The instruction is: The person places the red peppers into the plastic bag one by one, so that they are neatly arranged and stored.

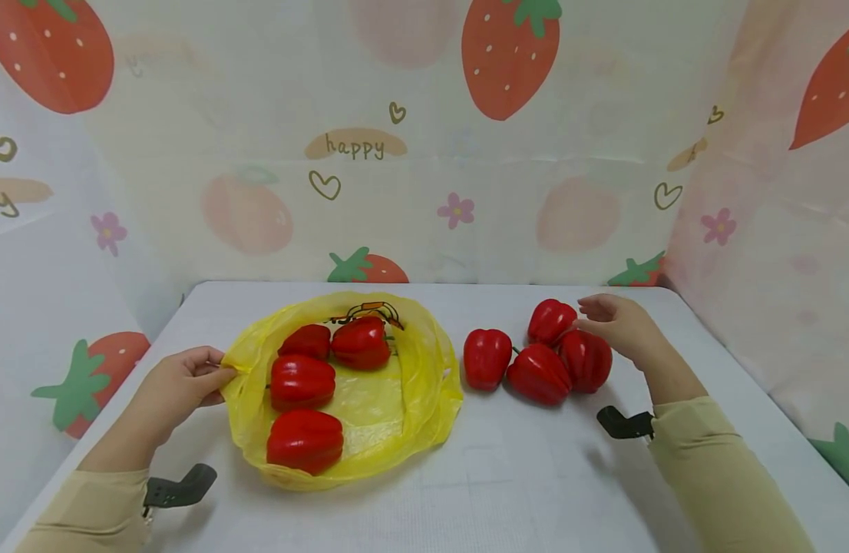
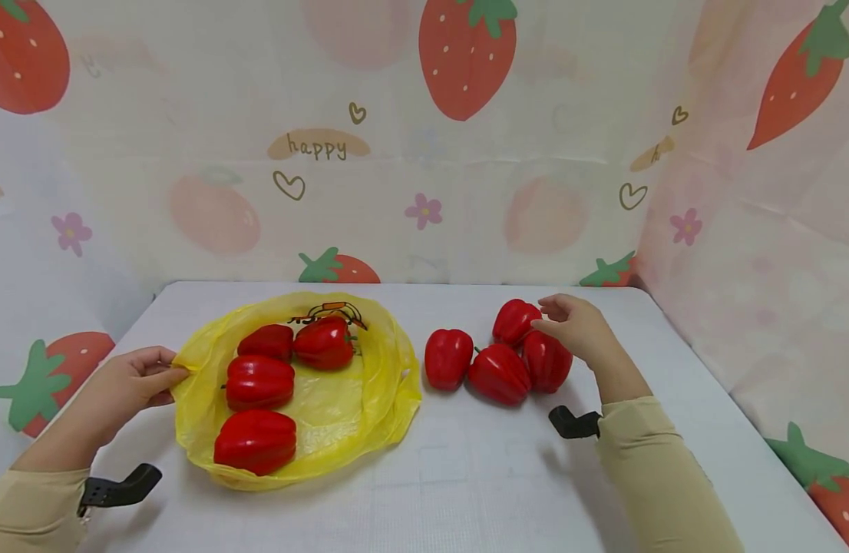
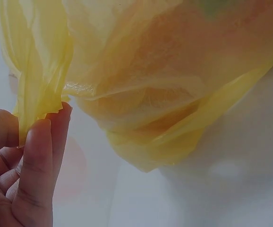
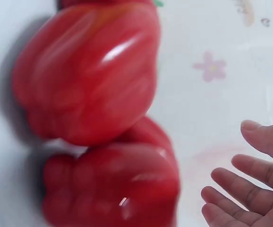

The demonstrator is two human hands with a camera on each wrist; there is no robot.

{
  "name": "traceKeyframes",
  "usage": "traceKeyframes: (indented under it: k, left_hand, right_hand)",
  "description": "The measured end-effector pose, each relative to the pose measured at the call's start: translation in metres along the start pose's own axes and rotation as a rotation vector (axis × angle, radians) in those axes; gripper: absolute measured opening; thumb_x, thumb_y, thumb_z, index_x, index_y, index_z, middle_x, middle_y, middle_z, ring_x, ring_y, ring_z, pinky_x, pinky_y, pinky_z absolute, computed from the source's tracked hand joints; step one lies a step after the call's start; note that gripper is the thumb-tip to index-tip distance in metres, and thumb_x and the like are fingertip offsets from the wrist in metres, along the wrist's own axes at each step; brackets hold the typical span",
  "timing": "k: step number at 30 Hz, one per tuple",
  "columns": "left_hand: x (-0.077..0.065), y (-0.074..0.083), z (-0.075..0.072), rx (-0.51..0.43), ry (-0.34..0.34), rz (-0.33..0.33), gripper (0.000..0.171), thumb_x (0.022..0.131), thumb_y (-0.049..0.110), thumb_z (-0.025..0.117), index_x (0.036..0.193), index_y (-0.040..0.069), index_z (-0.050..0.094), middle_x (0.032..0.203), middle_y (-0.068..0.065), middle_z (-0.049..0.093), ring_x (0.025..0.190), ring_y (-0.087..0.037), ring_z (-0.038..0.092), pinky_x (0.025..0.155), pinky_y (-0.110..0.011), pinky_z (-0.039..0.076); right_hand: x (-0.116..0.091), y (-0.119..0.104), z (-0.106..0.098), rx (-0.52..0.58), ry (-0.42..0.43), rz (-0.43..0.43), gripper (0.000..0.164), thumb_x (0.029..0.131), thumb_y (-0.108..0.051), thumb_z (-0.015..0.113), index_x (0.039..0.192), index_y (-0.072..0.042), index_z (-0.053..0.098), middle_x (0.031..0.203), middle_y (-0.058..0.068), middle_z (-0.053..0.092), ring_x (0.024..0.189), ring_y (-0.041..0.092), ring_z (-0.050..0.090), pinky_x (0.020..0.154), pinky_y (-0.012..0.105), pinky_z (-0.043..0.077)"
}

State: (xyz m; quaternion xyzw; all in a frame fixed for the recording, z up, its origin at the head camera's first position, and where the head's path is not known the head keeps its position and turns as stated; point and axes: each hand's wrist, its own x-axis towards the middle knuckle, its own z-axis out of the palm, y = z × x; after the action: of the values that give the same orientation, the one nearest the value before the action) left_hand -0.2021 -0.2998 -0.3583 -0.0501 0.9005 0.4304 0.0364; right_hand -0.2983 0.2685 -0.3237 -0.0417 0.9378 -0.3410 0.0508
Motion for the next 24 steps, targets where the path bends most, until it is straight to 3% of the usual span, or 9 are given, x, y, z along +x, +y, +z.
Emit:
traceKeyframes:
  k: [7, 14, 24]
  left_hand:
    - [-0.001, -0.001, 0.001, 0.008, 0.006, 0.000, 0.045, 0.089, 0.039, 0.056, 0.115, 0.002, 0.054, 0.111, -0.016, 0.061, 0.086, -0.019, 0.062, 0.079, -0.033, 0.053]
    - [-0.002, 0.000, 0.002, 0.000, 0.008, -0.003, 0.045, 0.089, 0.038, 0.057, 0.115, 0.002, 0.054, 0.110, -0.016, 0.061, 0.085, -0.018, 0.062, 0.079, -0.033, 0.053]
    - [-0.001, 0.000, 0.001, -0.003, 0.008, 0.005, 0.044, 0.089, 0.038, 0.057, 0.114, 0.002, 0.054, 0.110, -0.016, 0.061, 0.085, -0.019, 0.062, 0.078, -0.032, 0.053]
  right_hand:
    - [0.001, 0.018, 0.004, -0.052, -0.021, 0.049, 0.059, 0.087, -0.035, 0.059, 0.134, -0.004, 0.040, 0.133, 0.025, 0.042, 0.121, 0.041, 0.038, 0.091, 0.054, 0.042]
    - [0.003, 0.030, 0.010, -0.029, -0.071, 0.082, 0.061, 0.087, -0.032, 0.060, 0.135, -0.003, 0.037, 0.132, 0.025, 0.042, 0.119, 0.042, 0.039, 0.089, 0.050, 0.046]
    - [0.001, 0.035, 0.012, -0.048, -0.069, 0.065, 0.062, 0.087, -0.035, 0.059, 0.134, -0.002, 0.039, 0.131, 0.025, 0.042, 0.118, 0.043, 0.039, 0.089, 0.051, 0.045]
